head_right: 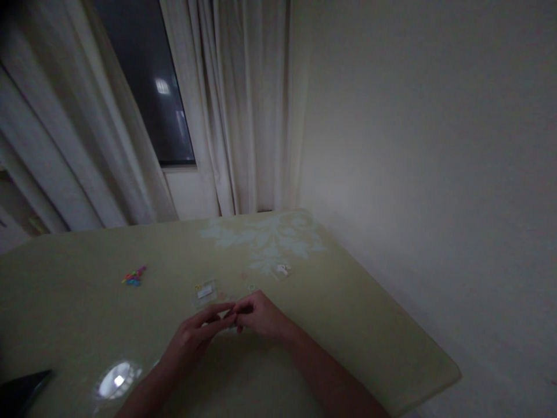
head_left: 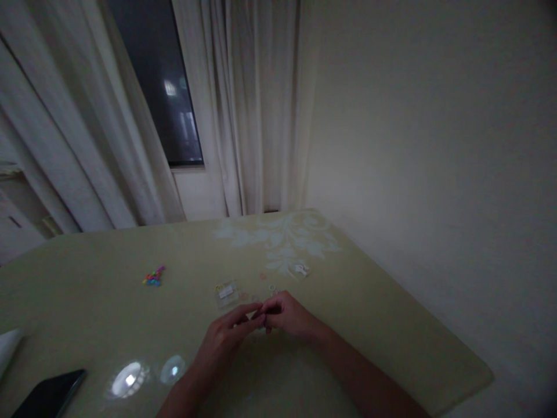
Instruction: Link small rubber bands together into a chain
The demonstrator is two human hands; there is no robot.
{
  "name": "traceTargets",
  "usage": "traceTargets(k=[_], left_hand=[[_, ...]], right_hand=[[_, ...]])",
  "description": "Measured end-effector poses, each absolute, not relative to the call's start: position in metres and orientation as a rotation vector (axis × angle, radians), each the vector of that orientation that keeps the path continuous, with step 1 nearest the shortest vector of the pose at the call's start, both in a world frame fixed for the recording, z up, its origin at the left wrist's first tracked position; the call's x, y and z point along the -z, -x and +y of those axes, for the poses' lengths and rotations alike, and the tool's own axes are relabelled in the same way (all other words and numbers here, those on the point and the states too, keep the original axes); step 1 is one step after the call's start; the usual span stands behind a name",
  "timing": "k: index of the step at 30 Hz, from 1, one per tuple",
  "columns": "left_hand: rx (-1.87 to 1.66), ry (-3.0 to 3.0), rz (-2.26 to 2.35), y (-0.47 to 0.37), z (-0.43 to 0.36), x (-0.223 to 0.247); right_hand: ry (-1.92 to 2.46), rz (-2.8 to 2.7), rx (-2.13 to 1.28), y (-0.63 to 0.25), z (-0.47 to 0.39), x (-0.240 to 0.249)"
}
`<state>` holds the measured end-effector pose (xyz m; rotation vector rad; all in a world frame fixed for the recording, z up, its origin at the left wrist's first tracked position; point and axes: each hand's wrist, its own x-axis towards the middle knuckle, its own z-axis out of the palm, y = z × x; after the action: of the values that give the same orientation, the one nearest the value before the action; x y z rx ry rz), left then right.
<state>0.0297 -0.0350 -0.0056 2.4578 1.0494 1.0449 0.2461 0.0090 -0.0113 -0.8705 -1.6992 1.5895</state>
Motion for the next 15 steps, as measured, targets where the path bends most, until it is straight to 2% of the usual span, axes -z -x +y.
traceTargets(k=[8,15], left_hand=[[-1.173,-2.476,0.973,-0.032,-0.035,0.009],[-1.311,-2.229,0.929,-0.038,-0.035,0.005]], right_hand=[[0.882,-1.75,-1.652,-0.252,0.008,0.002],[0.849,-1.72,-1.667,-0.255,0.008,-0.002]])
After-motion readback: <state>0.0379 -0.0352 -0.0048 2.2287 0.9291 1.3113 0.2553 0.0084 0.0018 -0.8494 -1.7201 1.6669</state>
